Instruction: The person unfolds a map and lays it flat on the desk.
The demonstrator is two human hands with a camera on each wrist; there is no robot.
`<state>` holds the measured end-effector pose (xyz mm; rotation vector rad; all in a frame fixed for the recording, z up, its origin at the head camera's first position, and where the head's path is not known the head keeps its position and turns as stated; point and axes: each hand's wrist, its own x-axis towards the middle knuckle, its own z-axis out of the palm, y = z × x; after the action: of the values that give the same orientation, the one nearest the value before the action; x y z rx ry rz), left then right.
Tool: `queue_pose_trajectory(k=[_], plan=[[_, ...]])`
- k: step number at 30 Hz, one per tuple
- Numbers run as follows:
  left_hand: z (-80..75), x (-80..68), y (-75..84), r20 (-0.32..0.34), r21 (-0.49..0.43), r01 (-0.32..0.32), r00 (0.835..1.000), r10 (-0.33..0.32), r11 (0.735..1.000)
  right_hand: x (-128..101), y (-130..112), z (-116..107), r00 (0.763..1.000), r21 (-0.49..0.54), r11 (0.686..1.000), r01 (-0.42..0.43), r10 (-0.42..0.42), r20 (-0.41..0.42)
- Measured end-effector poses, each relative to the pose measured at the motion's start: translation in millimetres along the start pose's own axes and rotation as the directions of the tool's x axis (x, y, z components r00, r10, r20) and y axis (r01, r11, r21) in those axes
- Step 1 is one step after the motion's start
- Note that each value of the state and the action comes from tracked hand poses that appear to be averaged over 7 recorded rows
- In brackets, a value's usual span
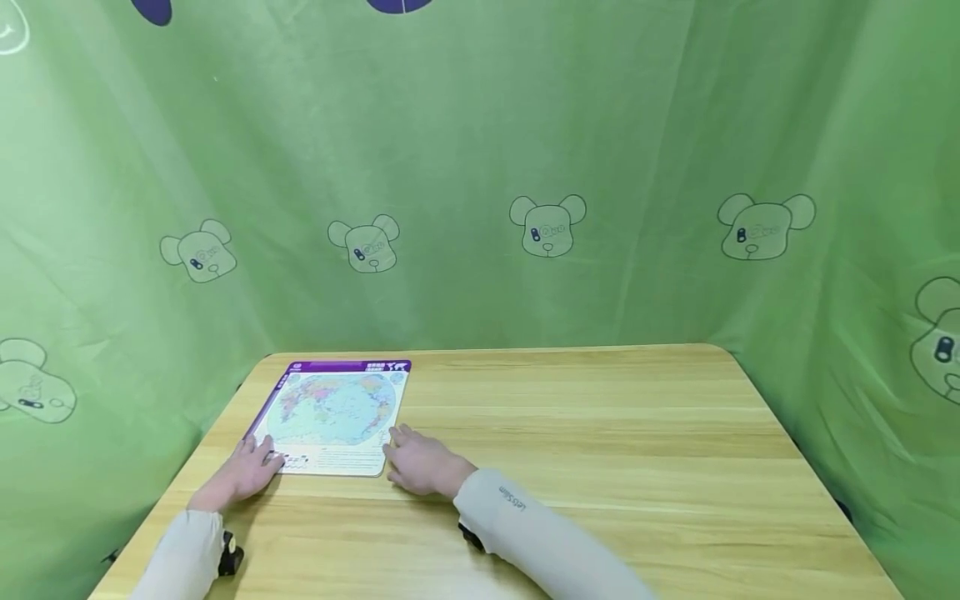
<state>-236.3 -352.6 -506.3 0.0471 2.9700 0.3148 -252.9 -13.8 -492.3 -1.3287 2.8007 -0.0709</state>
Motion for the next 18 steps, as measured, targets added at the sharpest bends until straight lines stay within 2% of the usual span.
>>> queue_pose_trajectory(k=[7,18], plan=[[-2.4,-2.3,-3.5,-0.002,-0.036,0.029,1.000,-0.029,0.999,11,-13,-2,0.997,-0.004,0.998,0.070,-0.070,0.019],[-2.9,-5.0,-13.9,0.030,-0.064,0.027,0.999,-0.025,0.998,18,-15,3,0.993,-0.004,0.996,0.085,-0.085,0.087]])
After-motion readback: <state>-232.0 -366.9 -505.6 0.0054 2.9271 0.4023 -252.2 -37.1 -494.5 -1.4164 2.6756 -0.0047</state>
